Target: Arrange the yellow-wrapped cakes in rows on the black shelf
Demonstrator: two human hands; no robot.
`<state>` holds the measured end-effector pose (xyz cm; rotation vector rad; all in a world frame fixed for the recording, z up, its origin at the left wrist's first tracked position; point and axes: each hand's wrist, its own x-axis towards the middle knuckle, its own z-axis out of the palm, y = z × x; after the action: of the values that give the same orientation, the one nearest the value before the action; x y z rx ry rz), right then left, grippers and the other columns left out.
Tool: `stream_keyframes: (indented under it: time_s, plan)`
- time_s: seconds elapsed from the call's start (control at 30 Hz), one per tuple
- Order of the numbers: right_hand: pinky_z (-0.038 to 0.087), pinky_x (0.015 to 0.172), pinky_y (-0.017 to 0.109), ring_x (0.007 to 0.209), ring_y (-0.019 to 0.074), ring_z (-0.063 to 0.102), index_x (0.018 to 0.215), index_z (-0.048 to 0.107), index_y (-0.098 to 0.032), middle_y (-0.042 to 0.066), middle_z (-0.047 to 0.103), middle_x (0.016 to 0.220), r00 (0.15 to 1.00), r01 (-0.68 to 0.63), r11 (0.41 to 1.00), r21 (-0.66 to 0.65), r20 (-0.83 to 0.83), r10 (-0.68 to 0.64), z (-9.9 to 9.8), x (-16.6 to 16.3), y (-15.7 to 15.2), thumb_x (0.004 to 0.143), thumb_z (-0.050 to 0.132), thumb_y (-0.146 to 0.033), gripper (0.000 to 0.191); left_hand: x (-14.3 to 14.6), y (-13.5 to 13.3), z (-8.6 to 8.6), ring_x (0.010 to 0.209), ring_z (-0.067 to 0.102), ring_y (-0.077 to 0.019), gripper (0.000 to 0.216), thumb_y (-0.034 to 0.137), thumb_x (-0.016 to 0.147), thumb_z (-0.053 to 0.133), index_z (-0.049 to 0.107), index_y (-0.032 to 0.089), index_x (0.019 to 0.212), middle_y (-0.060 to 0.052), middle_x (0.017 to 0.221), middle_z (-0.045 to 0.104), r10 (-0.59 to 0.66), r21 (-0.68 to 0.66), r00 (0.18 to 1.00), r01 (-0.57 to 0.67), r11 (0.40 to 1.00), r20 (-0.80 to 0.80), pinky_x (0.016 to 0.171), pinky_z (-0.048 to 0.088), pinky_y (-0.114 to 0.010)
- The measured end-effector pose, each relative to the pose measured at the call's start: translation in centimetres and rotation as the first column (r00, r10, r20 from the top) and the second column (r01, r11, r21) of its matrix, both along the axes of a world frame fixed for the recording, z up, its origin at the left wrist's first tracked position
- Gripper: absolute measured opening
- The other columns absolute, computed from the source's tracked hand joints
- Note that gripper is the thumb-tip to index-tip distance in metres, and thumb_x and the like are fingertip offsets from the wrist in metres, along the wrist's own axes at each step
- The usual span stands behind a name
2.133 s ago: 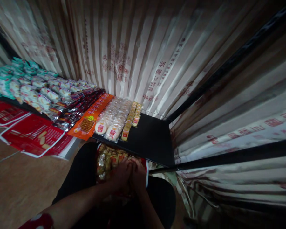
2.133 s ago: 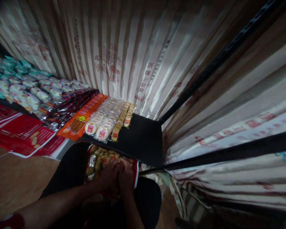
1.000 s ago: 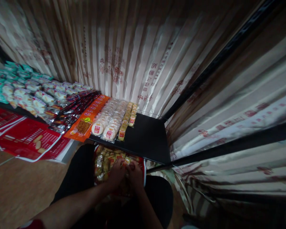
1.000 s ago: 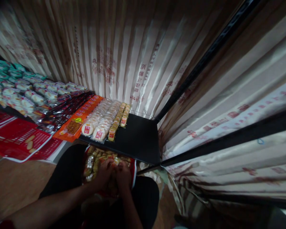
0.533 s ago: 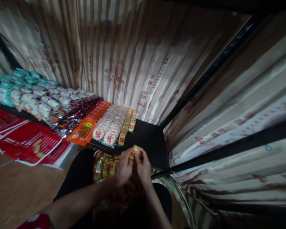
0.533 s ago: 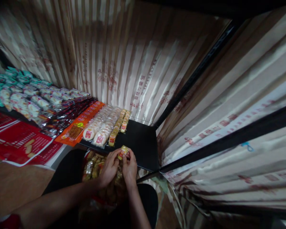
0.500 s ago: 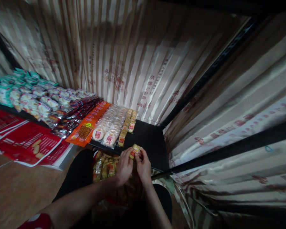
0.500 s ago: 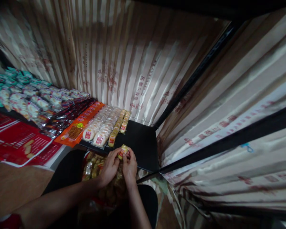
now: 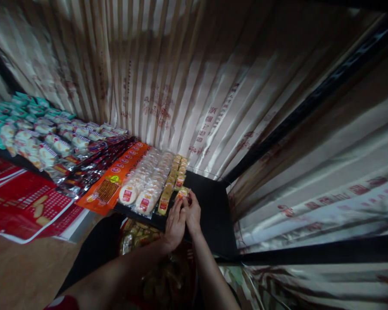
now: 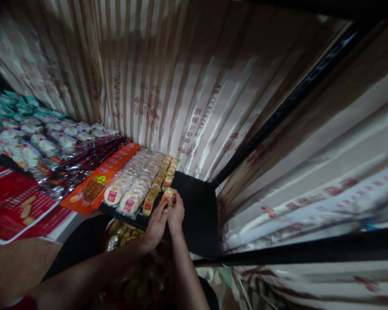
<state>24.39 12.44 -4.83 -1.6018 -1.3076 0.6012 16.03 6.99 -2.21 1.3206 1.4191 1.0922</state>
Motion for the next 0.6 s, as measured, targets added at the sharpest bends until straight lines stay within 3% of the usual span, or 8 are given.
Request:
stream_keyframes:
  time_s: [0.27, 0.6]
  plan:
    - [0.048, 0.076, 0.03, 0.082, 0.0175, 0.061, 0.12, 0.054, -0.021, 0.005, 0.067, 0.095, 0.999, -0.035, 0.999, 0.004, 0.038, 0.035, -0.8, -0.8, 3.3, 0.079, 0.045, -0.037, 0.045, 0.1, 2.7, -0.2, 0.136, 0.025, -0.0162, 0.048, 0.028, 0.091, 0.032, 0.034, 0.016, 0.137, -0.006, 0.147, 0.031, 0.008, -0.048, 0.999, -0.006, 0.999, 0.051, 0.115, 0.016, -0.034]
    - [0.042, 0.093, 0.036, 0.108, 0.023, 0.054, 0.128, 0.047, -0.014, 0.015, 0.054, 0.123, 0.999, 0.007, 0.999, 0.035, 0.042, -0.008, -1.4, -1.2, 2.5, 0.079, 0.044, -0.035, 0.053, 0.4, 3.4, -1.8, 0.137, 0.023, -0.0158, 0.047, 0.028, 0.091, 0.031, 0.035, 0.016, 0.136, -0.006, 0.147, 0.029, 0.042, -0.077, 0.997, -0.037, 0.996, 0.058, 0.116, 0.013, -0.034]
